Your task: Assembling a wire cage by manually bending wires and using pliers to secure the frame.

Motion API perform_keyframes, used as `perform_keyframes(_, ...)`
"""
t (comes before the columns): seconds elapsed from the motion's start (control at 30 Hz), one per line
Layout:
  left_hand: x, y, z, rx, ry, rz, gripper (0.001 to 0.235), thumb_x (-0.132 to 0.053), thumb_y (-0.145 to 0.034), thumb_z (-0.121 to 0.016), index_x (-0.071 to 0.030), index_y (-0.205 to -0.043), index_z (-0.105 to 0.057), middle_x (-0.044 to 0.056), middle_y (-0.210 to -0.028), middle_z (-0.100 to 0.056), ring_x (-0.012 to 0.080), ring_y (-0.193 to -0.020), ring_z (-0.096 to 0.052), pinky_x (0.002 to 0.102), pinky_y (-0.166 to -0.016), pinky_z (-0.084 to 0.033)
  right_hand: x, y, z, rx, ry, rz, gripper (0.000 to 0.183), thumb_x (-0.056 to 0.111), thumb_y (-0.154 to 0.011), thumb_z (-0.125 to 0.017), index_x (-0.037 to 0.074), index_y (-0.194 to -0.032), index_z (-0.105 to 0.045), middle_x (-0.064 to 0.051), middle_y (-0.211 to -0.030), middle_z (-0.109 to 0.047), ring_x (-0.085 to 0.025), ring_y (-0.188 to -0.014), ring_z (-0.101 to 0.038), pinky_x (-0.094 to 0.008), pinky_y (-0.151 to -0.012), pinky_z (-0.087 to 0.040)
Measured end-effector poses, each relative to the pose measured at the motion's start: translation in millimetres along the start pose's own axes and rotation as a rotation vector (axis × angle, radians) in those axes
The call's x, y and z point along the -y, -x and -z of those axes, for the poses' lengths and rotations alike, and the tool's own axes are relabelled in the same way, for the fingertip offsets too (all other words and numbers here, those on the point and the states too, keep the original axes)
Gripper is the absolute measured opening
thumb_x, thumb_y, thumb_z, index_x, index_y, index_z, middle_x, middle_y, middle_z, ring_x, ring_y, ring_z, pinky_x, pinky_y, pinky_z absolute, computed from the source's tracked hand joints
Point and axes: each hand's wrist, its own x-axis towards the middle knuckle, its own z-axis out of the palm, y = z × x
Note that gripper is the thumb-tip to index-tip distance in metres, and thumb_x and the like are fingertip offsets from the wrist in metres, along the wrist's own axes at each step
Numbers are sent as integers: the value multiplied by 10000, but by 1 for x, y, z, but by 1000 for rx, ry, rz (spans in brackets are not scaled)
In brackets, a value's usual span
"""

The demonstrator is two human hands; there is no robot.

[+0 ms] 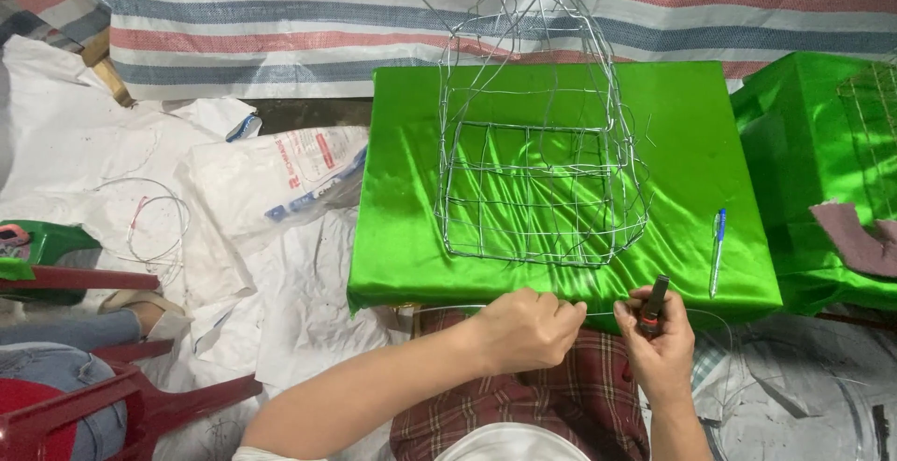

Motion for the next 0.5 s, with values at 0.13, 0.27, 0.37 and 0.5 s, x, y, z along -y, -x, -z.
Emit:
perform_keyframes(0.13,10,7,-6,150,-4,-153,337,85,-845,-561,-116,-577,-526,1,-633,-368,80,-447,-364,229,-334,-288,-4,-2,0,37,34,18,248,153,-892,-769,126,-1081,-611,-59,-987,-648,-169,-900,-635,-315,-833,-520)
perform_keyframes(0.27,19,0,-3,118,15,-170,305,76,-855,-592,-98,-606,-568,9,-661,-410,89,-469,-400,240,-358,-288,-4,-3,-2,25,42,40,226,145,-890,-769,123,-1064,-626,-52,-982,-640,-176,-910,-624,-318,-848,-503)
perform_keyframes(0.37,15,-12,5,-38,121,-13,359,103,-921,-590,-77,-619,-512,15,-638,-399,97,-454,-400,244,-341,-308,3,-4,-5,-26,-27,86,231,101,-910,-751,109,-1092,-610,-53,-1038,-616,-172,-942,-587,-318,-881,-512)
perform_keyframes(0.5,9,-28,13,-110,-10,60,290,28,-971,-640,-85,-705,-625,-8,-613,-460,98,-462,-444,236,-388,-296,11,-2,-9,-57,-45,170,268,130,-924,-747,100,-1146,-600,-72,-1051,-614,-180,-953,-604,-312,-888,-525)
